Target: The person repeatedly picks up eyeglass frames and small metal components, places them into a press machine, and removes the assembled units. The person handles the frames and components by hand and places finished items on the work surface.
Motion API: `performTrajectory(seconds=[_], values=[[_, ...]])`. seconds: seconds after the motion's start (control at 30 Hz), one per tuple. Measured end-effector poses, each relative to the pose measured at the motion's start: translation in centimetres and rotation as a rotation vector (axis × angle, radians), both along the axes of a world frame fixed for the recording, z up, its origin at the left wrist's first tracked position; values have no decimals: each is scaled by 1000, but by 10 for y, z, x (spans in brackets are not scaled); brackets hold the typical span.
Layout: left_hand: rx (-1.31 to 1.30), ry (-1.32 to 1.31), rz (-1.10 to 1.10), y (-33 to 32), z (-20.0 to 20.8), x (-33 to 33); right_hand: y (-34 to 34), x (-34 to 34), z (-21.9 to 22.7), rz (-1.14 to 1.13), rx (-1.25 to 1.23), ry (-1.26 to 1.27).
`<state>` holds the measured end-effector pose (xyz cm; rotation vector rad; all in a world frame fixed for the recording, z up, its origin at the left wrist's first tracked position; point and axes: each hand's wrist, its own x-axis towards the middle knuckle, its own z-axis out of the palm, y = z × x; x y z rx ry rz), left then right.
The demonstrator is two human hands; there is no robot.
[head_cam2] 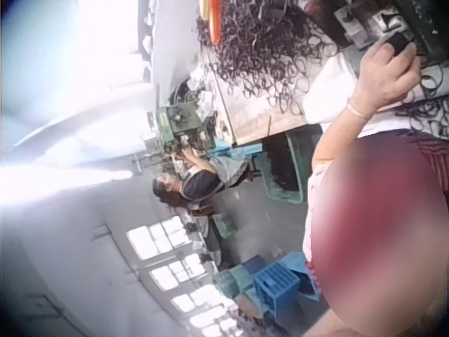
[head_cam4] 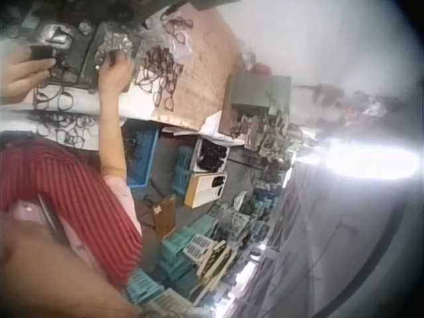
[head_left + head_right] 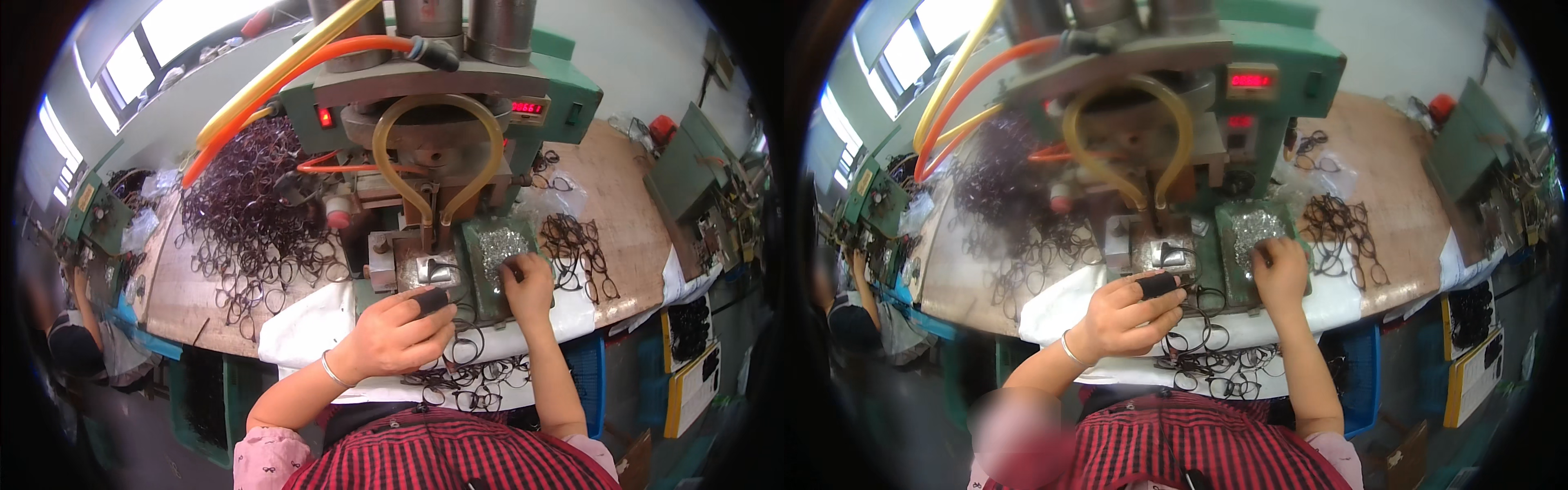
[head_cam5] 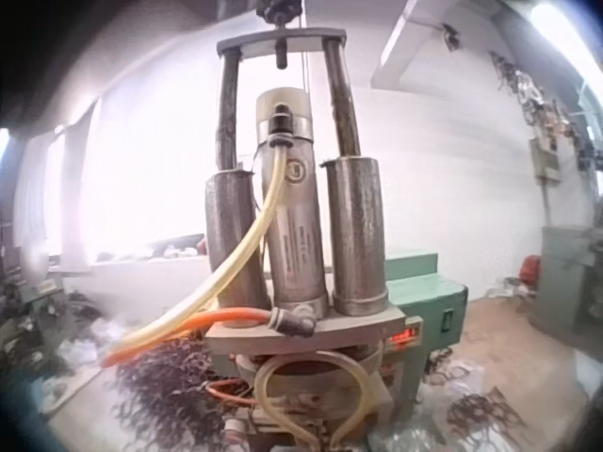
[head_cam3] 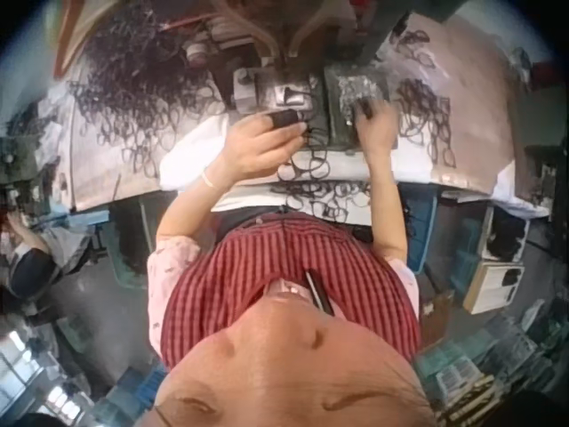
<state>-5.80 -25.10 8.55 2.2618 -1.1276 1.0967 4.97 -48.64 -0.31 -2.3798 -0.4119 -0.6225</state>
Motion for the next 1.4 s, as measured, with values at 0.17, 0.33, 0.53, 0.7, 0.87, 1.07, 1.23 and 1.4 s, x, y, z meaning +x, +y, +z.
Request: performTrajectory(seconds=[0.17,0.33,0.53,0.7,0.87,1.07,1.23,1.4], values=[[-36,4,-59,4,-7,10,-8,18,11,-62,145,-90],[-101,-21,-58,7,-19,11,9,14,2,87,-125,-124],[-154,61,-43,3,-41,-9,11,39,-21,267,-142,-150],[-363,58,808,96,-66,-96,-3,27,-29,98,380,215],[-566,406,1357,244,-75,-145,15,14,-16,193,558,199],[-519,632,1782,353,-163,-84,37,19,-12,274,719,368],[-1485,723,1032,314,-161,-71,-34,-25,-23,14,535,124],[-1477,844,546,214,-62,-22,-22,-59,37,171,519,268]])
